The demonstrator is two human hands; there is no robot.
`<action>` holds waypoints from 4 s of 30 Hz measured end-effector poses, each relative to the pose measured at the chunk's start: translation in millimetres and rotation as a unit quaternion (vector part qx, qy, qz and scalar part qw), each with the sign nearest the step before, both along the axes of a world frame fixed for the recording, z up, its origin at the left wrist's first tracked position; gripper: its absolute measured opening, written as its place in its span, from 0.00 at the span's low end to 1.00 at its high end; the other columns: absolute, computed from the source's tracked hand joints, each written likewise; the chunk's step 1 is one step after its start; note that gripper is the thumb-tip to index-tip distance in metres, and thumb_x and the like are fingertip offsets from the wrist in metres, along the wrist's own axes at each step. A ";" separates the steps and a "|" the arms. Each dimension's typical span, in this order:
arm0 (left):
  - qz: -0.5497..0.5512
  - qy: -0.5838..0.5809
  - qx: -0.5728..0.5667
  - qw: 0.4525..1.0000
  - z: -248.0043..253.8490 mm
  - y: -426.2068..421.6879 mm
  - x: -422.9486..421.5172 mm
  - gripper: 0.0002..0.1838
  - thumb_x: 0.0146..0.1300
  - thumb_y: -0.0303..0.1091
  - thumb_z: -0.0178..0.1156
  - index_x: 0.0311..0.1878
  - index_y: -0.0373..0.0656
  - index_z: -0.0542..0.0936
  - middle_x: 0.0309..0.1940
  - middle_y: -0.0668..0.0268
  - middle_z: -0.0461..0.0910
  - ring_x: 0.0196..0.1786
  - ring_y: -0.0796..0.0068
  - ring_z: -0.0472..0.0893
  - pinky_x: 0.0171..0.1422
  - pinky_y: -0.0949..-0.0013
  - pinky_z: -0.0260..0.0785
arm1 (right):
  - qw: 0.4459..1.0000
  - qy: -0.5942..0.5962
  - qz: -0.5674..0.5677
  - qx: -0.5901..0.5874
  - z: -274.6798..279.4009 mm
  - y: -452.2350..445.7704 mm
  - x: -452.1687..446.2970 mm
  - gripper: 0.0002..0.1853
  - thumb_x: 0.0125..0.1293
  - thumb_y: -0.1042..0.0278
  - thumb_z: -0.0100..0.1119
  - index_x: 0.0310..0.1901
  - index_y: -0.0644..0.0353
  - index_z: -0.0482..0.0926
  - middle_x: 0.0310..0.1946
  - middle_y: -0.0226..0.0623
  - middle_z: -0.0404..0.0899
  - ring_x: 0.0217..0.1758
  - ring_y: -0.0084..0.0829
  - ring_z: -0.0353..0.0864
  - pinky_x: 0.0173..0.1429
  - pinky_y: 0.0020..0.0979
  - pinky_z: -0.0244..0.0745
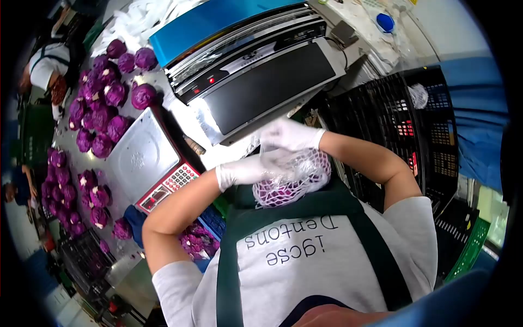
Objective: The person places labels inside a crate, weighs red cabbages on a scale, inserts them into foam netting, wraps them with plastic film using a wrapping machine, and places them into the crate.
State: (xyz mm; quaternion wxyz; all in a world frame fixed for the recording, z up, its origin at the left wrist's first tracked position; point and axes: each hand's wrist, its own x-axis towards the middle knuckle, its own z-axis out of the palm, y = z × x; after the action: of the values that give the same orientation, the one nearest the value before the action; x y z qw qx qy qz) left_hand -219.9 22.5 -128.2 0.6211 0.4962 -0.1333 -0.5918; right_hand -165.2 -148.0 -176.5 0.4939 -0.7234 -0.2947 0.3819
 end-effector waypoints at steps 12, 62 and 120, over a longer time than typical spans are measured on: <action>0.211 0.073 -0.011 0.975 28.4 0.8 -2.0 0.36 0.69 0.51 0.51 0.73 0.36 0.58 0.68 0.54 0.66 0.69 0.61 0.67 0.73 0.58 0.58 | 0.805 0.584 -0.098 0.045 26.9 -103.7 -54.1 0.23 0.80 0.58 0.34 0.67 0.61 0.68 0.62 0.30 0.74 0.61 0.21 0.74 0.67 0.25 0.66; 0.799 -0.240 0.520 0.185 -101.6 342.9 -259.5 0.28 0.58 0.40 0.67 0.57 0.34 0.73 0.54 0.49 0.73 0.58 0.55 0.74 0.64 0.60 0.66 | 0.818 -0.498 -0.286 -0.036 140.8 -10.6 108.6 0.23 0.75 0.66 0.46 0.68 0.66 0.65 0.68 0.46 0.65 0.70 0.39 0.66 0.72 0.36 0.60; 0.742 -0.262 0.405 0.466 -36.7 350.9 -99.3 0.52 0.48 0.31 0.73 0.74 0.36 0.54 0.70 0.52 0.61 0.70 0.61 0.64 0.75 0.61 0.54 | 0.947 -0.182 0.237 0.119 24.0 479.1 17.9 0.36 0.52 0.47 0.71 0.57 0.61 0.74 0.53 0.49 0.74 0.58 0.49 0.73 0.66 0.41 0.67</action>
State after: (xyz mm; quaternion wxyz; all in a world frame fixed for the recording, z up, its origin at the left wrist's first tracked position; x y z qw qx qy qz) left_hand -319.3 373.4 -164.8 0.4925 0.7366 0.3833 0.2606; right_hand -147.3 331.1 -152.5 0.4095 -0.6259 -0.5859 0.3121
